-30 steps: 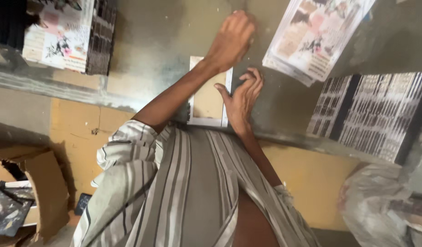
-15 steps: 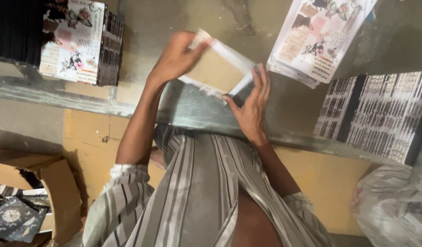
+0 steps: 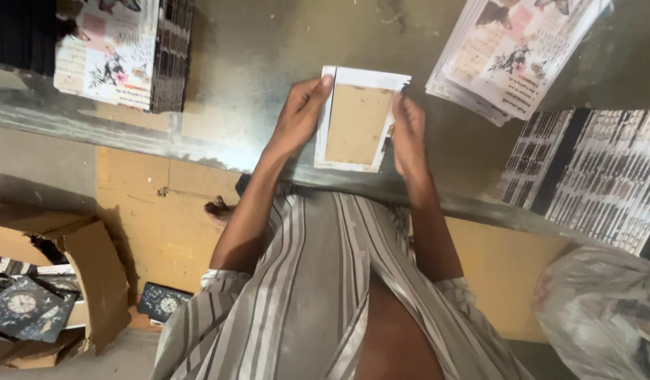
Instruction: The person inserts a small beige card into a larger printed card cover and folds the cover edges to secure it. They repeat this process for multiple cards, stacking the finished items on the table.
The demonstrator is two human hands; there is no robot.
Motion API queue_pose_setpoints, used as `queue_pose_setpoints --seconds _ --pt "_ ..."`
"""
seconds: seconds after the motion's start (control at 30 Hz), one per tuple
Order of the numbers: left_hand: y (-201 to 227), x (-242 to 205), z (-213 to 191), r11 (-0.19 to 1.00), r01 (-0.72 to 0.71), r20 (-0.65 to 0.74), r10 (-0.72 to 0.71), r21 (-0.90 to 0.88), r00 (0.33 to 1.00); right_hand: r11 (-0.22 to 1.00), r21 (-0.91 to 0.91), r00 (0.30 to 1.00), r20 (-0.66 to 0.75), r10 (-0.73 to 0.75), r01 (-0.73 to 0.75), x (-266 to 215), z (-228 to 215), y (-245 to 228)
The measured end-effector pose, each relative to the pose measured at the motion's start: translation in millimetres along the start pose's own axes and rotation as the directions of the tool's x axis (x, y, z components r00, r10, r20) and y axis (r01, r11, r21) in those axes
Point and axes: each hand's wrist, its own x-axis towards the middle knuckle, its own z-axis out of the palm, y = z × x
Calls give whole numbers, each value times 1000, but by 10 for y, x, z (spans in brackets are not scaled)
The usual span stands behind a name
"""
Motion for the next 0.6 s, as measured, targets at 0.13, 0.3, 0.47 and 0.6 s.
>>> queue_pose_setpoints --seconds 0.13,0.3,0.47,0.6 --pt "-78 61 104 994 39 -95 -49 -104 994 999 -33 1000 -20 -1 0 169 -76 -9" --pt "-74 62 113 980 -17 -221 -28 -200 975 992 -103 997 35 73 -69 291 -122 -99" --pt "-159 83 107 974 72 -260 -128 -216 957 988 -66 990 -28 141 -142 349 -144 -37" --pt "-155 128 98 969 86 -291 -153 -232 944 973 -34 973 -42 226 -228 406 -213 -28"
